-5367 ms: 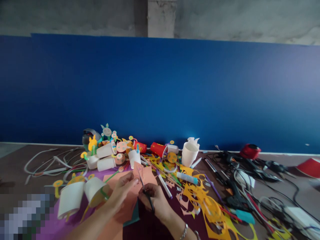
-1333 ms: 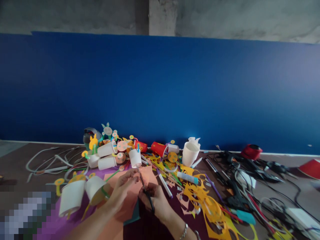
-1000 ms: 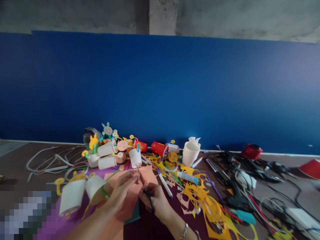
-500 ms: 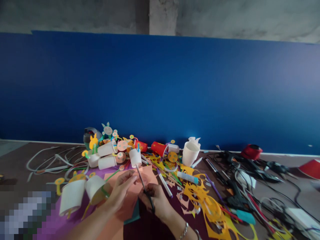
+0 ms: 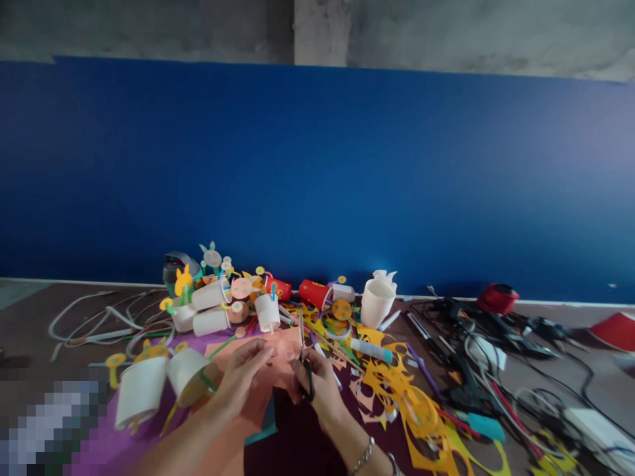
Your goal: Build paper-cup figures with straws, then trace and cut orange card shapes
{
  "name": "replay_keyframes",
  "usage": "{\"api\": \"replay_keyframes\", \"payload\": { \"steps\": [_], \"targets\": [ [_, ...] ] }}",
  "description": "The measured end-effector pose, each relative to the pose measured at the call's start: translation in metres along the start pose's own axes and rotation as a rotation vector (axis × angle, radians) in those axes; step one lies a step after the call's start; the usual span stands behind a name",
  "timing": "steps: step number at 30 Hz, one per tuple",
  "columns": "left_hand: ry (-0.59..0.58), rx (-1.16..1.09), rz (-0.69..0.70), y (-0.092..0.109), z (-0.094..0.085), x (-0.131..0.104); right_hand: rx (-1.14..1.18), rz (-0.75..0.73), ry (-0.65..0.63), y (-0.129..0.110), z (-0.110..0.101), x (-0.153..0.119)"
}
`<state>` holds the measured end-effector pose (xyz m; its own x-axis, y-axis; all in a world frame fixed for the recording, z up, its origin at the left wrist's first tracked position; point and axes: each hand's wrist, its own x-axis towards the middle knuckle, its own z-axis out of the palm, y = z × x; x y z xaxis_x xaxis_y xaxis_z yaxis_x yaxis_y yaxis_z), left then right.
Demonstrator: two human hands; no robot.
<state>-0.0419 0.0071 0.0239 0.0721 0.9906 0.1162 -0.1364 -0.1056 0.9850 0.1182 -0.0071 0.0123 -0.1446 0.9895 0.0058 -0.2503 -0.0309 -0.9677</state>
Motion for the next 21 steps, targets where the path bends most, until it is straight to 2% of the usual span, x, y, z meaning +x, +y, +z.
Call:
{"api": "replay_keyframes", "payload": {
  "steps": [3, 6, 9, 11, 13, 15, 17, 21],
  "targets": [
    [-0.043, 0.125, 0.084, 0.001, -0.001, 0.000, -0.004, 0.004, 0.064, 0.000, -0.003, 0.002],
    [0.007, 0.332, 0.201, -0.001, -0.003, 0.002, -0.013, -0.052, 0.172, 0.000, -0.007, 0.005],
    [0.034, 0.542, 0.236, -0.008, -0.002, 0.003, -0.013, -0.144, 0.293, -0.001, -0.011, 0.008],
    [0.031, 0.658, 0.257, -0.011, -0.001, 0.002, -0.020, -0.163, 0.300, -0.002, -0.011, 0.008],
    [0.029, 0.707, 0.282, -0.012, 0.002, 0.000, -0.026, -0.145, 0.246, -0.002, -0.010, 0.007],
    [0.027, 0.651, 0.291, -0.008, 0.004, -0.003, -0.028, -0.124, 0.186, -0.002, -0.007, 0.006],
    [0.014, 0.526, 0.238, -0.001, 0.007, -0.005, -0.034, -0.115, 0.142, -0.003, -0.005, 0.005],
    [-0.015, 0.176, -0.014, 0.007, 0.011, -0.006, -0.052, -0.082, 0.037, -0.003, -0.001, 0.002]
  ]
}}
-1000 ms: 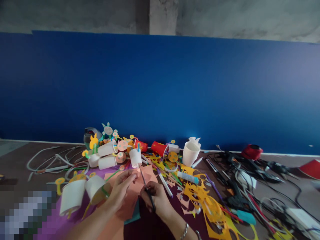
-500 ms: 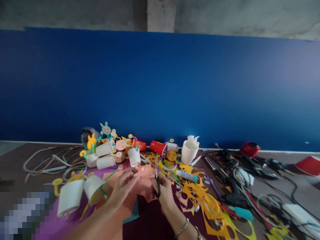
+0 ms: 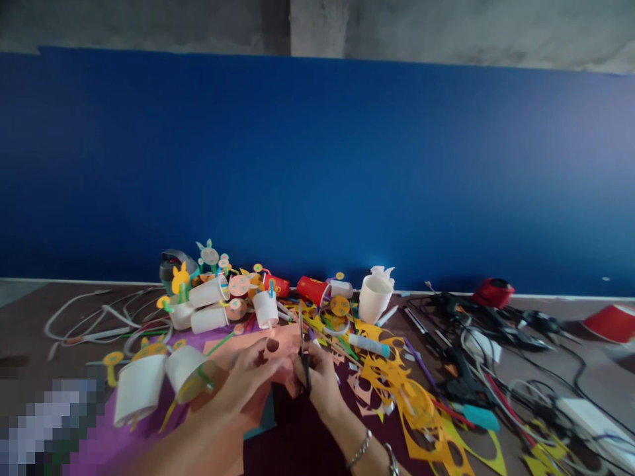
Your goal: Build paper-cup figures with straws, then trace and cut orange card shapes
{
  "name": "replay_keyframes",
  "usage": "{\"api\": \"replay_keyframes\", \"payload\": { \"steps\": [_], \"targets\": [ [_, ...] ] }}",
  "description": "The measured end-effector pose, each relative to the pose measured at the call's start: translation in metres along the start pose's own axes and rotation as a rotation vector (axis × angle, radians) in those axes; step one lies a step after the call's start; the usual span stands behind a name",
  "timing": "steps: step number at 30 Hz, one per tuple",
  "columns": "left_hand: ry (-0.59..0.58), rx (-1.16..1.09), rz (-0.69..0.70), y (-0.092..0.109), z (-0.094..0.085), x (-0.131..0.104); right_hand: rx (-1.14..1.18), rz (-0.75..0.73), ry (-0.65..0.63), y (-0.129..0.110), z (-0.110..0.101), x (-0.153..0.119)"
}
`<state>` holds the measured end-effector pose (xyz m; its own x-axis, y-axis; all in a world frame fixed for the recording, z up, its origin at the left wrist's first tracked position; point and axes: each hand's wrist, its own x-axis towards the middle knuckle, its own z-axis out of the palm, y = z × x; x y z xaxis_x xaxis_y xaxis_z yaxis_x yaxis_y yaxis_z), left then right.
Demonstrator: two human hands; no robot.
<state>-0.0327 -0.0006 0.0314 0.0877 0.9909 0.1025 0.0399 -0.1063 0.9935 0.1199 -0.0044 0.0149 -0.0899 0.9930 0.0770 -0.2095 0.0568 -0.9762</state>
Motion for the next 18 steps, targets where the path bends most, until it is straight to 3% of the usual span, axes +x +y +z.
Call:
{"api": "replay_keyframes", "payload": {
  "steps": [4, 9, 13, 18],
  "targets": [
    [0.113, -0.274, -0.104, -0.001, 0.001, 0.003, 0.024, 0.056, -0.098, 0.000, 0.004, -0.004],
    [0.247, -0.408, -0.152, -0.003, 0.001, 0.002, -0.013, 0.080, -0.216, 0.000, 0.012, -0.010],
    [0.223, -0.429, -0.183, -0.001, 0.007, -0.004, -0.026, 0.032, -0.266, 0.001, 0.015, -0.013],
    [0.090, -0.514, -0.214, 0.003, 0.015, -0.008, -0.040, 0.050, -0.233, 0.004, 0.014, -0.013]
  ]
}}
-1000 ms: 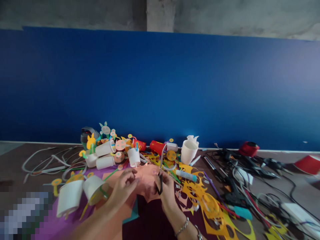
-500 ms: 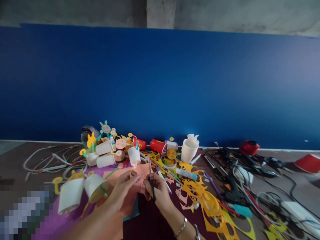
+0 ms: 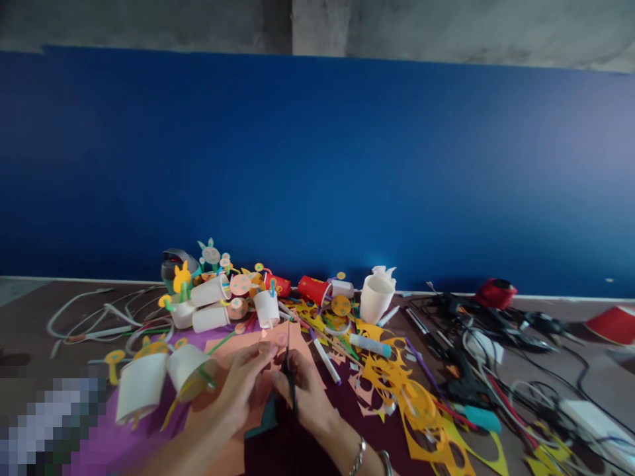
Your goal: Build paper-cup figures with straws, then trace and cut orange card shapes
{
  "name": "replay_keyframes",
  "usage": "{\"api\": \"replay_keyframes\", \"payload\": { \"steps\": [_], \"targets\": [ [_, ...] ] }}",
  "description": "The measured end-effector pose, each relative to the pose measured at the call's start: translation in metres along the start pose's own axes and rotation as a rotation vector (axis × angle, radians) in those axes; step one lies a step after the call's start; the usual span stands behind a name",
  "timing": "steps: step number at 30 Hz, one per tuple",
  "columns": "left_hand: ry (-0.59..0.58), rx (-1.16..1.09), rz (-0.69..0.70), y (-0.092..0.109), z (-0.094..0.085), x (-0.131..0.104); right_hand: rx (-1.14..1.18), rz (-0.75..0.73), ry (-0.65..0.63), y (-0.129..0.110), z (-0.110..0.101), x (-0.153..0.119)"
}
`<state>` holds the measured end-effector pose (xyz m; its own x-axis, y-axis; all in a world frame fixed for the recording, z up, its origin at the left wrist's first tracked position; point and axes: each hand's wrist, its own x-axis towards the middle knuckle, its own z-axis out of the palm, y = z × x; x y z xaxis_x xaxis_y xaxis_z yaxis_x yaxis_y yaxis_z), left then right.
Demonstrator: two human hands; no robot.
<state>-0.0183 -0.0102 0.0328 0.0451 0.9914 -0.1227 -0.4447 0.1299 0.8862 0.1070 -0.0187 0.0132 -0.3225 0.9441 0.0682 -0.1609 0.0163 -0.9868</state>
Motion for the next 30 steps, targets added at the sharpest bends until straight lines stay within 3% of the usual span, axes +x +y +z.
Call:
{"api": "replay_keyframes", "payload": {
  "steps": [16, 30],
  "targets": [
    [0.027, 0.022, 0.039, 0.0015, -0.0010, 0.0000, 0.081, 0.000, 0.016, -0.0024, 0.0015, -0.0012],
    [-0.074, -0.076, -0.008, 0.0013, -0.0010, -0.0007, 0.125, -0.001, 0.041, -0.0043, 0.0043, -0.0028]
  ]
}}
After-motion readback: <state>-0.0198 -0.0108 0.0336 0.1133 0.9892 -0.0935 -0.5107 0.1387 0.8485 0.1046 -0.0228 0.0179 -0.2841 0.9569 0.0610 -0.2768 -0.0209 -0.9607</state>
